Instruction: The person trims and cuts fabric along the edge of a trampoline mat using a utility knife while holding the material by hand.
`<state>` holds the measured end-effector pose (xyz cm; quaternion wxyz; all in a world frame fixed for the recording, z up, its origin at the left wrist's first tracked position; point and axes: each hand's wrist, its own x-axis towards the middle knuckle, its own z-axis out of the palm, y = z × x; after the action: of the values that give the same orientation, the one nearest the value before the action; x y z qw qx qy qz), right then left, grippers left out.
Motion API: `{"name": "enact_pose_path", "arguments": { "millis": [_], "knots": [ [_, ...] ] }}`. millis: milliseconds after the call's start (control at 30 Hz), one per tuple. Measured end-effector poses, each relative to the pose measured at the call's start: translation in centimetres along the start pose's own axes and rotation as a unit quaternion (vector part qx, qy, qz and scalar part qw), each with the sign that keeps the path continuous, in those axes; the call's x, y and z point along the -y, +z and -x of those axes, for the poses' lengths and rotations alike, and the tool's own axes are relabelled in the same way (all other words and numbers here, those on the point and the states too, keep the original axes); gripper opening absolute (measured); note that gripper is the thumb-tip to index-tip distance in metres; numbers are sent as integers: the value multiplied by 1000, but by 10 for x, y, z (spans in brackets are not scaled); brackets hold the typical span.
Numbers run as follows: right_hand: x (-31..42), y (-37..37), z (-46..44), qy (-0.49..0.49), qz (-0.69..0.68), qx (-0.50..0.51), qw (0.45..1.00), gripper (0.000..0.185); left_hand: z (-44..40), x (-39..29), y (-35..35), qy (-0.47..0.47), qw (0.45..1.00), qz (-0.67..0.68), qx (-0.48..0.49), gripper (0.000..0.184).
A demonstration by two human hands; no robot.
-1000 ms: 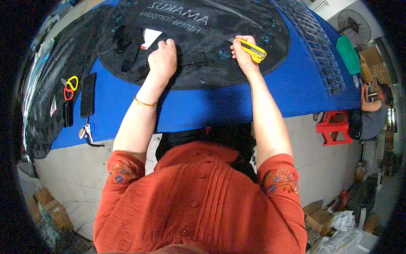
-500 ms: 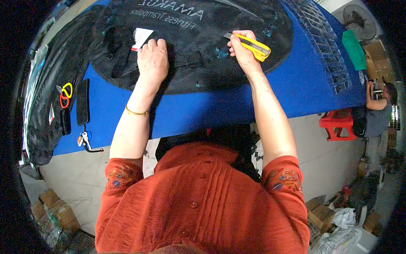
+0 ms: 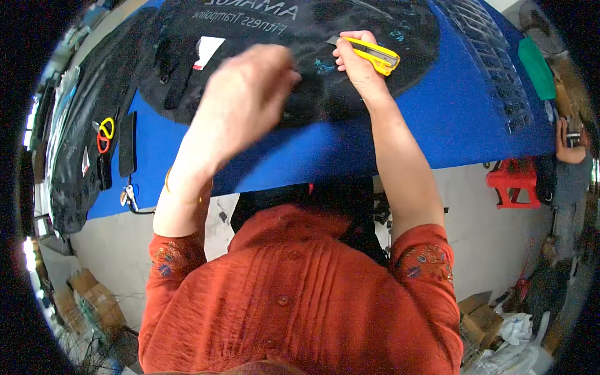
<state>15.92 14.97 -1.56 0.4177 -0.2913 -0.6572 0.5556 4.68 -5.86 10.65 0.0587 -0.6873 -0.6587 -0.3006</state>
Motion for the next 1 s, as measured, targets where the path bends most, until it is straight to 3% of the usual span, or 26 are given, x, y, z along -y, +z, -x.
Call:
{"name": "enact_pose_path", "arguments": {
  "millis": [33, 67, 100, 133, 167, 300, 800, 967, 1000],
  "knots": [
    [-2, 1, -1, -10, 8, -4, 1000, 27, 5, -22, -10, 27, 985, 165, 41, 7],
    [-3, 0, -3, 25, -8, -2, 1000, 27, 19, -21, 3, 172, 960, 217, 47, 7],
    [-2, 0, -2, 4, -13, 6, 1000, 27, 12, -45, -12, 163, 962, 216, 45, 7],
    [-6, -1, -5, -6, -10, 8, 1000, 27, -6, -83, -41, 74, 935, 193, 286, 23],
    [-6, 0, -5, -8, -8, 8, 1000, 28, -15, -103, -55, -18, 845, 164, 509, 40],
    [-10, -4, -7, -21, -27, 19, 999, 30, -11, -123, -41, -50, 852, 215, 474, 37],
    [-12, -10, -6, -44, -25, 32, 998, 27, 26, -62, -62, -76, 869, 383, 305, 22],
    [4, -2, -2, 25, -2, 3, 1000, 16, 12, -67, -57, -59, 868, 420, 259, 18],
    [8, -2, 0, 38, 6, 7, 999, 15, 2, -43, -52, -152, 770, 574, 232, 15]
  ]
}}
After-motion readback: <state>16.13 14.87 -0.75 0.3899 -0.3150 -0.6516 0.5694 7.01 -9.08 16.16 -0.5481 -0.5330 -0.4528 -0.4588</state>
